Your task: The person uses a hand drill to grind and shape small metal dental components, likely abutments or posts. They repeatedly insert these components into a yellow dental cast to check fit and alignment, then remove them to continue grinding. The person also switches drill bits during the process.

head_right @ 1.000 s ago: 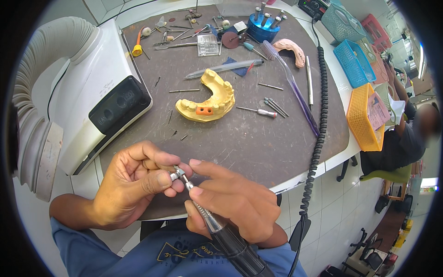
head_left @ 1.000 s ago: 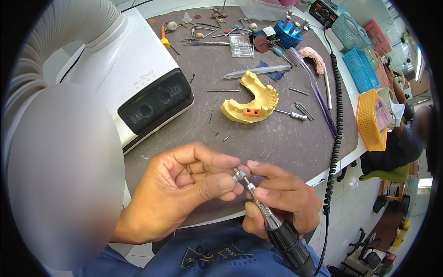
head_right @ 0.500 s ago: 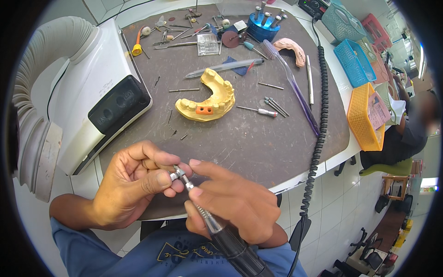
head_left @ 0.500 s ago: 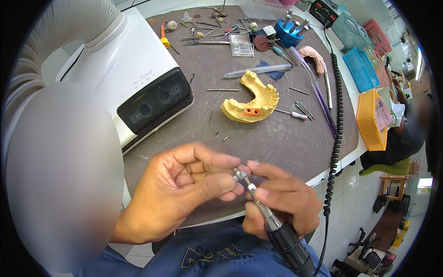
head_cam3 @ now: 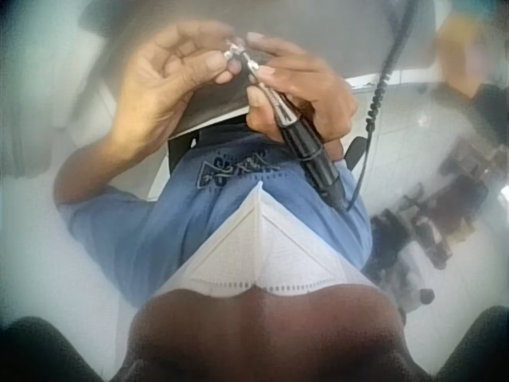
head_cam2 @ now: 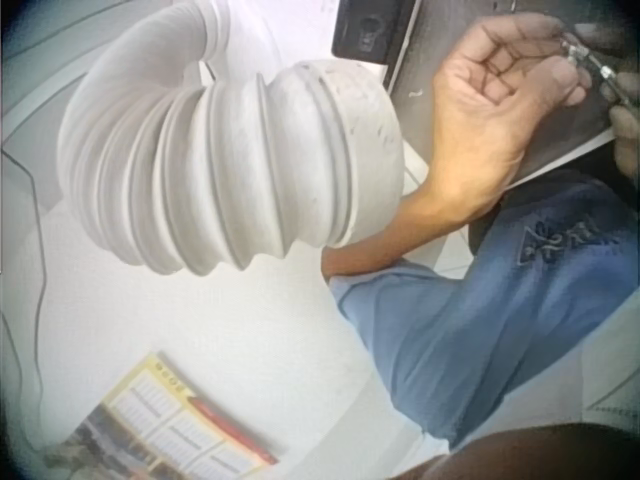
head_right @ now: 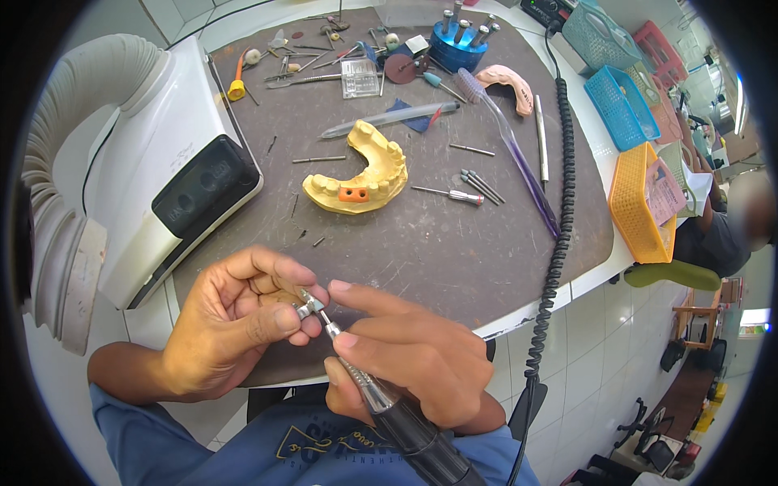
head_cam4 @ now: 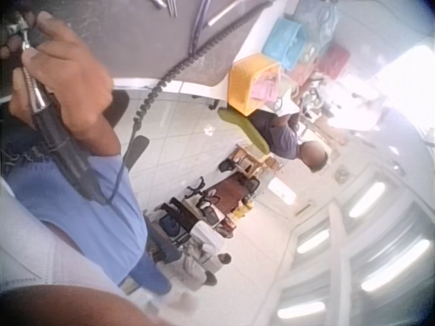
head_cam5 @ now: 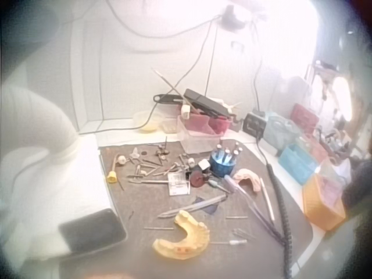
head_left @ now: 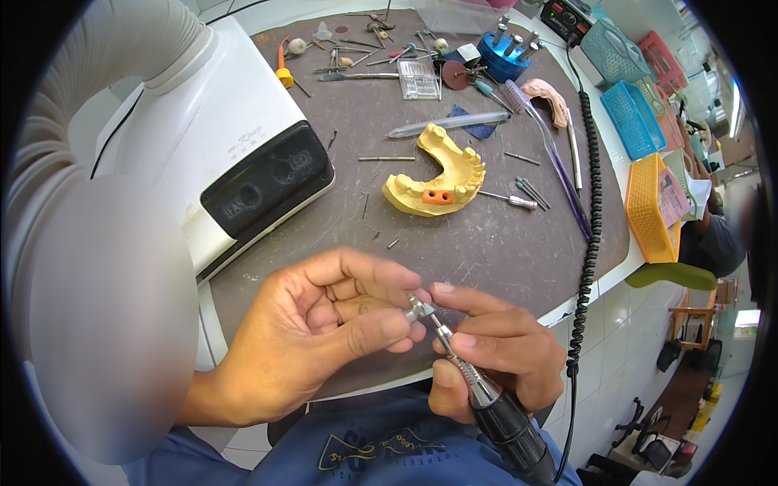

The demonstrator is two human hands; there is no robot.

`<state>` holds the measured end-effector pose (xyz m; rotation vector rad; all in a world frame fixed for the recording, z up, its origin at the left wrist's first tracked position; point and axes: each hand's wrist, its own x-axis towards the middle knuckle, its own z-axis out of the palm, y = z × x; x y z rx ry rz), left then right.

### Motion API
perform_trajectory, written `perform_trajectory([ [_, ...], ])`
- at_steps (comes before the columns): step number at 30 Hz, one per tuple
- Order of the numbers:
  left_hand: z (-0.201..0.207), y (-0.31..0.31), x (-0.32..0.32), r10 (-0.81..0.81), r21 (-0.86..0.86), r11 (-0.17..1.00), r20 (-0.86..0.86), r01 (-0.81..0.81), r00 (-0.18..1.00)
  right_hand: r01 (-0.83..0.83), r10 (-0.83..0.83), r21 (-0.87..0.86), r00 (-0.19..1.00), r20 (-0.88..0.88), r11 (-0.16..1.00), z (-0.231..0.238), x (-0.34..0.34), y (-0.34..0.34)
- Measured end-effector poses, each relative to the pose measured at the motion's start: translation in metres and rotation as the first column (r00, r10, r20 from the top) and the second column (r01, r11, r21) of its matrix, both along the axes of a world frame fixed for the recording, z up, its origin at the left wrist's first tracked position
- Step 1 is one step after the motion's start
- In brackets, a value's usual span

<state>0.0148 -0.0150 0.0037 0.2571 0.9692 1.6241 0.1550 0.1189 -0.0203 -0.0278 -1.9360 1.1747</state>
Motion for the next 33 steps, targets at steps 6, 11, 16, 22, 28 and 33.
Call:
perform_trajectory([
  [6, -0.0015, -0.0008, -0.0004, -0.012, 0.005, 1.000, 0.007, 0.012, 1.000, -0.023, 0.023, -0.003, 0.999, 0.033, 1.000, 0.0009, 0.0008, 0.0013],
  [11, -0.0026, -0.0015, -0.0004, -0.015, 0.014, 1.000, 0.004, 0.015, 1.000, -0.056, 0.056, -0.003, 0.998, 0.037, 0.998, 0.0008, 0.0010, 0.0025],
  [16, -0.0035, -0.0006, 0.0002, -0.009, 0.029, 1.000, 0.003, 0.009, 1.000, -0.036, 0.036, 0.004, 0.999, 0.030, 0.999, 0.0017, 0.0003, 0.0017],
  [22, -0.0032, -0.0003, 0.0005, -0.005, 0.020, 1.000, 0.005, 0.005, 1.000, -0.050, 0.050, 0.006, 0.999, 0.013, 0.999, 0.0011, -0.0010, 0.0024],
  [28, -0.0032, -0.0004, 0.0000, -0.010, 0.025, 1.000, 0.001, 0.010, 1.000, -0.021, 0.020, 0.005, 0.999, 0.028, 1.000, 0.0005, 0.0002, 0.0008],
  [33, -0.0026, -0.0001, 0.0005, -0.013, 0.036, 0.999, 0.006, 0.013, 1.000, -0.033, 0.032, 0.025, 0.999, 0.021, 0.999, -0.0004, 0.0013, 0.0024],
])
